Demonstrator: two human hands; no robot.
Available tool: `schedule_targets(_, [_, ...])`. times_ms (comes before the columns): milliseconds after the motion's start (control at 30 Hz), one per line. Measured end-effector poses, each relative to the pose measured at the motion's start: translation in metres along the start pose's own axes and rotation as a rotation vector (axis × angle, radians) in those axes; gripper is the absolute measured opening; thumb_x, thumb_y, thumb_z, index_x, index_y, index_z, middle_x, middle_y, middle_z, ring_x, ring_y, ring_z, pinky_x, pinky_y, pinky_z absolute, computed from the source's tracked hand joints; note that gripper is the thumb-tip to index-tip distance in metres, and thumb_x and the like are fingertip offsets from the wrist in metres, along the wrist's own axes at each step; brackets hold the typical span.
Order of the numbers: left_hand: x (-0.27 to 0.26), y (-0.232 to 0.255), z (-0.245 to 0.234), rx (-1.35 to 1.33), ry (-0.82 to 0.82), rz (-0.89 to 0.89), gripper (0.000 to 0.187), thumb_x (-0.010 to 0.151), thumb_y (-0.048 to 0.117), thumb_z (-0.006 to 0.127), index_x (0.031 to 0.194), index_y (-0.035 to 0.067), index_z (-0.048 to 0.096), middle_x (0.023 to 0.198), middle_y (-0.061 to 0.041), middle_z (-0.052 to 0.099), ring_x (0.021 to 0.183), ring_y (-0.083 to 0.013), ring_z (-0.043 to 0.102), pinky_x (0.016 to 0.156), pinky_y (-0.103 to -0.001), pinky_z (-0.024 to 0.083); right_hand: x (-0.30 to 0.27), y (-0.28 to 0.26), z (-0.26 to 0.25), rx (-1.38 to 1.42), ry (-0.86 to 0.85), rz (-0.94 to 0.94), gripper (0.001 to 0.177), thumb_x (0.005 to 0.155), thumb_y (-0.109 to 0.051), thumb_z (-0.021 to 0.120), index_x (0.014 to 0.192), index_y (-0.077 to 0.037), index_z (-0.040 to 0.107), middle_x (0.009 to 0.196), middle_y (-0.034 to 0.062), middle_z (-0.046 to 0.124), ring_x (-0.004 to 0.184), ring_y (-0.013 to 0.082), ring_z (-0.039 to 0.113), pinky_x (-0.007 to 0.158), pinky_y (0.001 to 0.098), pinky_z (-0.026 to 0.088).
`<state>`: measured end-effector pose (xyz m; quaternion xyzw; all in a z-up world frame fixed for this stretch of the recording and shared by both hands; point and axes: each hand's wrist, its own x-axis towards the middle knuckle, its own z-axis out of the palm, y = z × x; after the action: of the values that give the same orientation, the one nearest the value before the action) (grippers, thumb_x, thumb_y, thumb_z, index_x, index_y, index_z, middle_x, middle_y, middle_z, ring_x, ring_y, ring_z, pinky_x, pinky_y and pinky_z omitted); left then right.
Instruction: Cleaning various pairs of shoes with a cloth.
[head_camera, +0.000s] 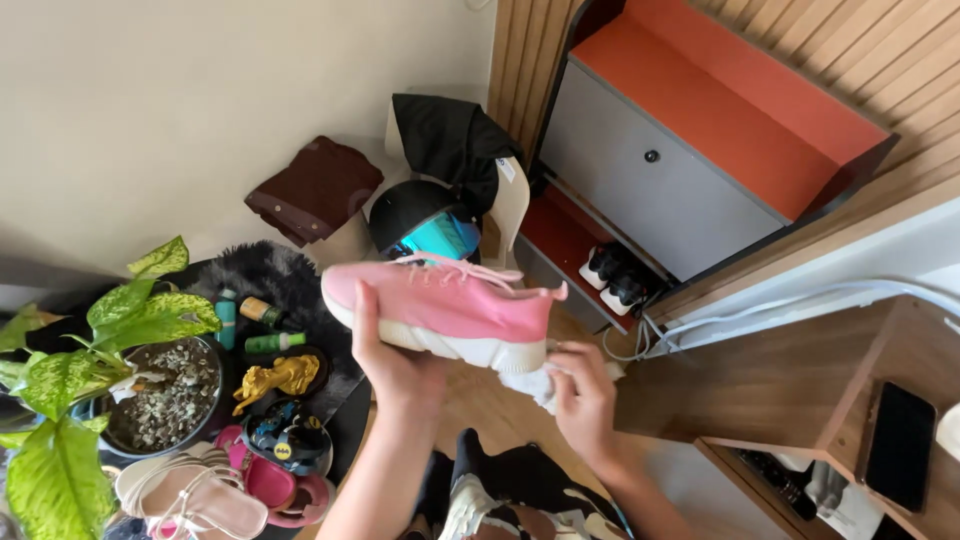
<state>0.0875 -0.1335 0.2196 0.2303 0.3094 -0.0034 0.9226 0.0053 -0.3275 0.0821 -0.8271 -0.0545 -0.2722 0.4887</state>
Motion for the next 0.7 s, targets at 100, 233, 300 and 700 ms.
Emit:
schedule_targets(100, [0.003,0.002,-0.002,0.029,-0.049,0.084,0.074,0.081,0.043,0.057,0.139,-0.002,0.048,0.126,-0.019,0.060,0.112,-0.0274,0.058,0.098,-0.040,0.046,0.001,-0.023,-0.004,-0.120,0.304,-0.038,0.023,0.091,0.009,0.058,0.112,0.001,0.055,0.117,0.0156,0.059,0.092,0.0231,0.060,0.080,0.0329,0.053])
schedule_targets(233, [-0.002,-0.029,-0.013,0.065,-0.058,0.051,0.071,0.081,0.041,0.053,0.137,-0.003,0.049,0.128,-0.024,0.059,0.116,-0.0348,0.057,0.099,-0.047,0.045,0.022,-0.068,0.013,-0.106,0.284,-0.316,0.032,0.078,0.007,0.061,0.105,-0.011,0.059,0.119,0.0077,0.059,0.102,0.0207,0.059,0.090,0.0351,0.051])
schedule_targets(300, [-0.010,-0.058,-0.025,0.135,-0.251,0.103,0.052,0.091,0.030,0.056,0.133,-0.001,0.051,0.120,-0.017,0.061,0.105,-0.0255,0.058,0.094,-0.038,0.046,0.032,-0.089,0.033,-0.291,0.136,-0.552,0.025,0.076,0.001,0.080,0.095,-0.005,0.067,0.098,0.0056,0.063,0.088,0.0193,0.060,0.082,0.0345,0.051])
schedule_targets(700, [-0.013,-0.008,0.021,0.076,-0.061,-0.065,0.110,0.066,0.066,0.047,0.150,-0.003,0.036,0.131,-0.024,0.053,0.121,-0.0396,0.056,0.102,-0.053,0.047,0.009,-0.012,-0.002,0.075,0.123,0.058,0.026,0.088,0.009,0.056,0.109,-0.004,0.060,0.099,0.0060,0.060,0.075,0.0142,0.054,0.067,0.0263,0.049])
